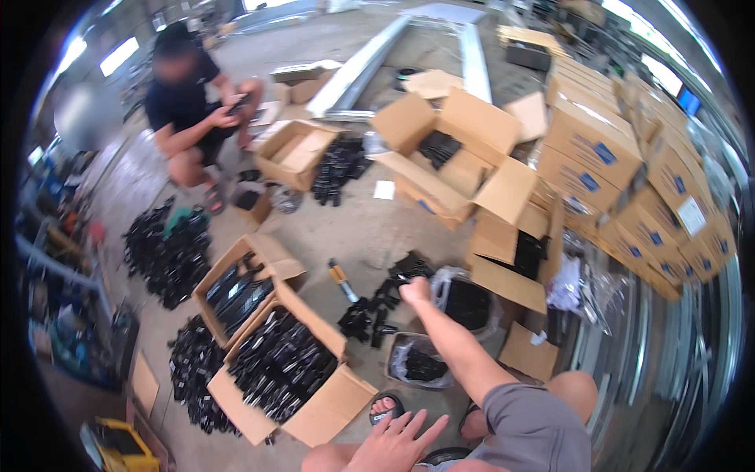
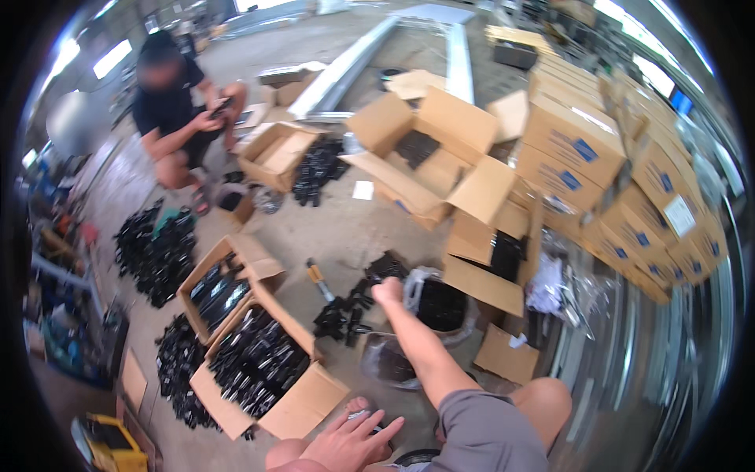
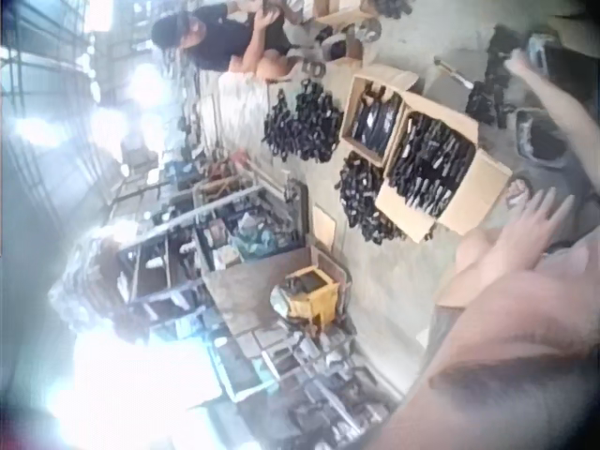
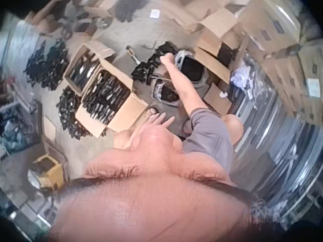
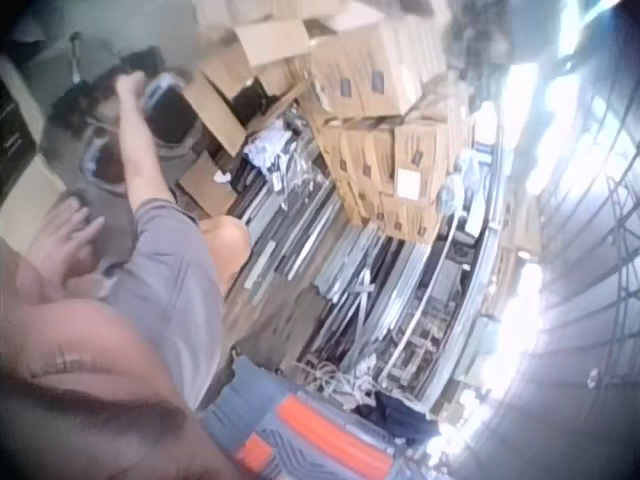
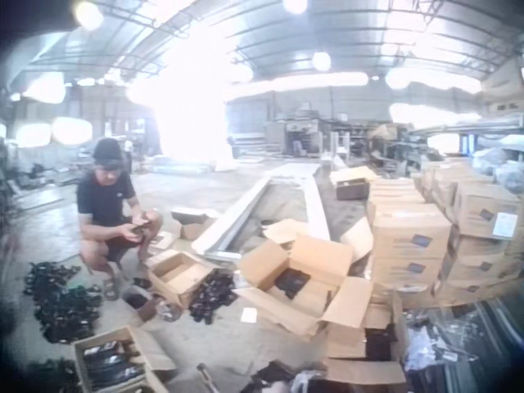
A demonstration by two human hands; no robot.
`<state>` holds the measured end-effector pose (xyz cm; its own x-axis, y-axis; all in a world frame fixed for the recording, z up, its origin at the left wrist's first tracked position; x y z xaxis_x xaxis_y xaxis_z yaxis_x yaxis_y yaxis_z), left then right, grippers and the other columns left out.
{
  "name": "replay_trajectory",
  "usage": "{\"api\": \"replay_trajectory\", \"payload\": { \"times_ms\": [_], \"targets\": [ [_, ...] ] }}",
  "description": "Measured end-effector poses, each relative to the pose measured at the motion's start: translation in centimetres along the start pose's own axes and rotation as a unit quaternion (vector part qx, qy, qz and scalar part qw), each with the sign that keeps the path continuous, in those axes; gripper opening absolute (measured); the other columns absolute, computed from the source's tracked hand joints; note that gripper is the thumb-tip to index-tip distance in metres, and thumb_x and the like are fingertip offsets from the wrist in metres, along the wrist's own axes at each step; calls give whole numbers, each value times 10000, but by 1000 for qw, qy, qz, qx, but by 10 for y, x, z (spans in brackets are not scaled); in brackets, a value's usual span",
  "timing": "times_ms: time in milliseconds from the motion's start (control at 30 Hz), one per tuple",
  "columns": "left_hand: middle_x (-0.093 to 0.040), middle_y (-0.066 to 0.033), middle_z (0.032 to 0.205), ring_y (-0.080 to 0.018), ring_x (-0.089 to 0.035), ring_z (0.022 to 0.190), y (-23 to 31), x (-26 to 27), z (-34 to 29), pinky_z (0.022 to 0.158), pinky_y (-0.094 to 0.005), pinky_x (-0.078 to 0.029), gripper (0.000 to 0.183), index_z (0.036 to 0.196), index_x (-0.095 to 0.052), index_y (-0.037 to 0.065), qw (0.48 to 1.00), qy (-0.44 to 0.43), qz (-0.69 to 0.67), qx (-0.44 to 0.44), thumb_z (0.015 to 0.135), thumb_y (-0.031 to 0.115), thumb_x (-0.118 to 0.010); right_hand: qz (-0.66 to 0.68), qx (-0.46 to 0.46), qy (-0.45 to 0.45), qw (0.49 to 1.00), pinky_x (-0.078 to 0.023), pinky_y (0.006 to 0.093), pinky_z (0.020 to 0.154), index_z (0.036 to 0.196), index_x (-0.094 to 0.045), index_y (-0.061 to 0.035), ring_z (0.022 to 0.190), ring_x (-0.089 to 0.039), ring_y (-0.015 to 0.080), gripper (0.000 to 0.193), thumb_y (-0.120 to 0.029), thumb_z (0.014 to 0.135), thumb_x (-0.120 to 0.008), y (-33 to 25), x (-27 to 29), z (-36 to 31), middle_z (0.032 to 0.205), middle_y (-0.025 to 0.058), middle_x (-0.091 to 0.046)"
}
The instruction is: The person manually fits small black plastic and metal brackets together, pressing components until they connect, and picks new pieces out of plastic bags and boxes.
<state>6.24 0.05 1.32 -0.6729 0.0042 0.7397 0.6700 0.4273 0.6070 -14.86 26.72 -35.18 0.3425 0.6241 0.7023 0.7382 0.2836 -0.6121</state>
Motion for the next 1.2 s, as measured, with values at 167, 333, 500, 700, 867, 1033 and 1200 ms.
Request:
{"api": "replay_trajectory", "payload": {
  "times_ms": [167,333,500,700,867,1033,1200],
  "targets": [
    [-505,-159,1351,-322,-504,1181,-15,-6,20,987,-442,-385,654,1454,-397,151,992,40,69,-93,852,316,-590,466,-214,-60,857,-449,265,383,651,-546,-19,446,-537,157,111,33,673,-641,57,-24,4,618,86,-572],
    [-634,-135,1214,-305,-647,1039,-17,13,17,864,-390,-527,637,1424,-443,173,995,90,31,-39,837,258,-675,554,-244,-135,784,-505,253,439,728,-564,-2,534,-607,175,65,35,739,-616,79,-16,-55,669,92,-604],
    [-697,-170,947,-376,-668,892,-64,6,40,774,-469,-535,521,1333,-549,191,988,124,-21,90,852,355,-666,603,-184,-168,757,-534,258,589,818,-582,4,651,-631,181,58,20,784,-626,79,34,-139,750,82,-610],
    [-702,-171,1008,-215,-676,916,-136,-4,72,822,-345,-514,455,1184,-632,-16,935,142,-255,203,944,366,-577,605,-26,-160,780,-491,232,611,857,-627,19,685,-622,135,61,-14,807,-618,8,106,-228,774,66,-635],
    [-686,-213,1062,-348,-672,987,-179,-42,90,859,-405,-512,537,1218,-639,50,911,175,-307,215,912,486,-568,539,42,-147,828,-486,238,623,933,-683,22,672,-618,110,154,-46,807,-627,-8,115,-254,786,48,-660],
    [-662,-214,1136,-355,-643,1026,-100,-16,85,875,-422,-507,582,1330,-534,23,978,111,-42,171,878,369,-655,399,42,-122,908,-456,237,610,872,-691,16,626,-555,106,144,-77,770,-650,11,108,-217,734,36,-658],
    [-659,-200,1116,-367,-631,1027,11,2,45,852,-454,-506,554,1341,-525,101,976,200,-82,-41,850,301,-684,115,104,-100,983,-524,398,728,839,-729,-72,746,-683,289,287,-296,670,-672,-6,63,-156,776,175,-692]
  ]
}}
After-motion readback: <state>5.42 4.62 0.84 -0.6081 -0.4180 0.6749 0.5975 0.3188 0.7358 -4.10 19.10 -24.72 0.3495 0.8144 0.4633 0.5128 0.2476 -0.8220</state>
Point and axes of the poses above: each hand's wrist, its own z-axis towards the middle knuckle, its own x-axis out of the back of the hand, y = z × x, the point moved 8 cm from there along z, towards the middle knuckle
